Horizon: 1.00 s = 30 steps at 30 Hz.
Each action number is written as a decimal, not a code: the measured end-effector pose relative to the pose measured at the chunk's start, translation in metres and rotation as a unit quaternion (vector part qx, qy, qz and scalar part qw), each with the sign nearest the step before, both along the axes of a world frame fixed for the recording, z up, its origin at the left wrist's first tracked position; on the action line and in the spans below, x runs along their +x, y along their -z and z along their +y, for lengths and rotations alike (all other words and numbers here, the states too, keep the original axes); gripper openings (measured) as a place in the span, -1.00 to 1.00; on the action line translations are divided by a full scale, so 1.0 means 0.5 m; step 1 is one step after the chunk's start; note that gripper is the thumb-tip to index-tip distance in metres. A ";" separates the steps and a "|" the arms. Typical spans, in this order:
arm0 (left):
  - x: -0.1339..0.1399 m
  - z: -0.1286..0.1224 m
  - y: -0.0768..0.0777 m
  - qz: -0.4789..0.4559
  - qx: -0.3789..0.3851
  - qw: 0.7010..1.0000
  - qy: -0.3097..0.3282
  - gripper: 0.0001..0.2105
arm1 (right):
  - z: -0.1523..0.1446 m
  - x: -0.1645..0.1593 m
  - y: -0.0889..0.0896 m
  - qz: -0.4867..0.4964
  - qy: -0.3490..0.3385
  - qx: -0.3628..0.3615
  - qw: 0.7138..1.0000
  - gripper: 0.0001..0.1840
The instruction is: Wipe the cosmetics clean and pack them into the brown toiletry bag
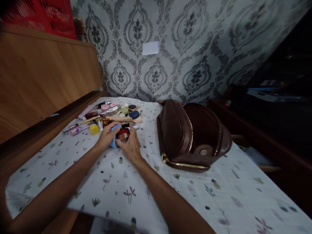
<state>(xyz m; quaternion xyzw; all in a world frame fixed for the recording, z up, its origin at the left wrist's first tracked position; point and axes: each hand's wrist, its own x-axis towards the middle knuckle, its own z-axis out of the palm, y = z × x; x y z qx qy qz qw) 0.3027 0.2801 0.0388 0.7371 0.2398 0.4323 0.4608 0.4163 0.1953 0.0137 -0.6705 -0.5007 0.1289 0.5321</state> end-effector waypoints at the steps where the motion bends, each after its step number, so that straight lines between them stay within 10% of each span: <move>1: 0.000 0.005 0.003 -0.005 -0.017 1.000 -0.013 -0.68 | 0.000 0.000 0.002 -0.006 -0.001 0.000 1.000 -0.06; 20: -0.011 -0.037 -0.029 0.104 0.150 0.983 -0.009 -0.71 | -0.033 0.013 0.016 -0.063 0.000 0.023 0.998 -0.45; 30: -0.009 -0.009 -0.016 0.101 0.049 0.994 -0.009 -0.74 | -0.043 0.014 0.015 -0.122 0.017 0.001 0.992 -0.35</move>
